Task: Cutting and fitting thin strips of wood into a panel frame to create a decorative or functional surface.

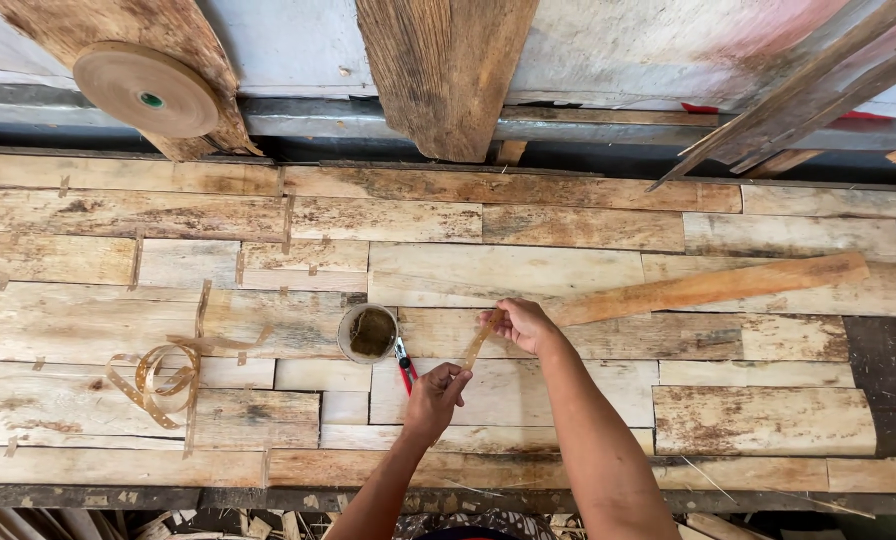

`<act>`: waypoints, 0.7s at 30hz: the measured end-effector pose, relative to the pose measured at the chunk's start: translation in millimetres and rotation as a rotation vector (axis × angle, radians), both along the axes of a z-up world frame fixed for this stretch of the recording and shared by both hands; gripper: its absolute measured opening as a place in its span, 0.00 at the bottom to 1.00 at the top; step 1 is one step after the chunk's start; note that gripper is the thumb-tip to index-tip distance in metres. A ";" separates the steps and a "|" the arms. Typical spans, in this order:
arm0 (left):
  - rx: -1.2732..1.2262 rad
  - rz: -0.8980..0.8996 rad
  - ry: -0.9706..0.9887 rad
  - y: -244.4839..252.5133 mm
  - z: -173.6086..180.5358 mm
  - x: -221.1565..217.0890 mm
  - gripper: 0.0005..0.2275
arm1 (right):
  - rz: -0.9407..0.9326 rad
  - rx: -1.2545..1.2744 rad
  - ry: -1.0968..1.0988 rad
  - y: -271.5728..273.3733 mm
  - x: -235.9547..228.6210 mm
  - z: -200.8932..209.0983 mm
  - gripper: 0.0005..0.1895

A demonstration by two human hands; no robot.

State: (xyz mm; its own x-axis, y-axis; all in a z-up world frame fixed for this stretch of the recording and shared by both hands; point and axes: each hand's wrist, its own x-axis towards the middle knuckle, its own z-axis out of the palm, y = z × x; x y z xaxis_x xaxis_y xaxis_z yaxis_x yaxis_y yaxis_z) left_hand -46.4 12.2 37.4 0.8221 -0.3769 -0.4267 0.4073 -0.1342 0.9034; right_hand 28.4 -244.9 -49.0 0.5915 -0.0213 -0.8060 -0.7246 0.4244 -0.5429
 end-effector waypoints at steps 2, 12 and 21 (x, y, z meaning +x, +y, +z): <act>0.028 0.001 0.000 -2.1 1.4 3.1 0.11 | -0.018 0.041 -0.015 -7.5 1.8 -16.1 0.14; 0.122 -0.015 -0.012 -6.0 4.5 13.8 0.12 | -0.008 0.046 -0.033 -14.2 11.4 -20.1 0.13; 0.196 -0.034 -0.036 -22.6 1.4 23.2 0.13 | 0.210 -0.108 0.059 -27.6 43.9 40.8 0.06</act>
State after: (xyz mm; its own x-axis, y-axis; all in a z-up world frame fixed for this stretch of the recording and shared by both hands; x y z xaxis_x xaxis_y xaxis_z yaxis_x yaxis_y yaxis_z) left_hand -23.2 -10.4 38.7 0.8262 -0.3176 -0.4654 0.3675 -0.3223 0.8724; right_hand 72.3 -272.5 -8.2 0.5439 0.0089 -0.8391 -0.8226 0.2031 -0.5311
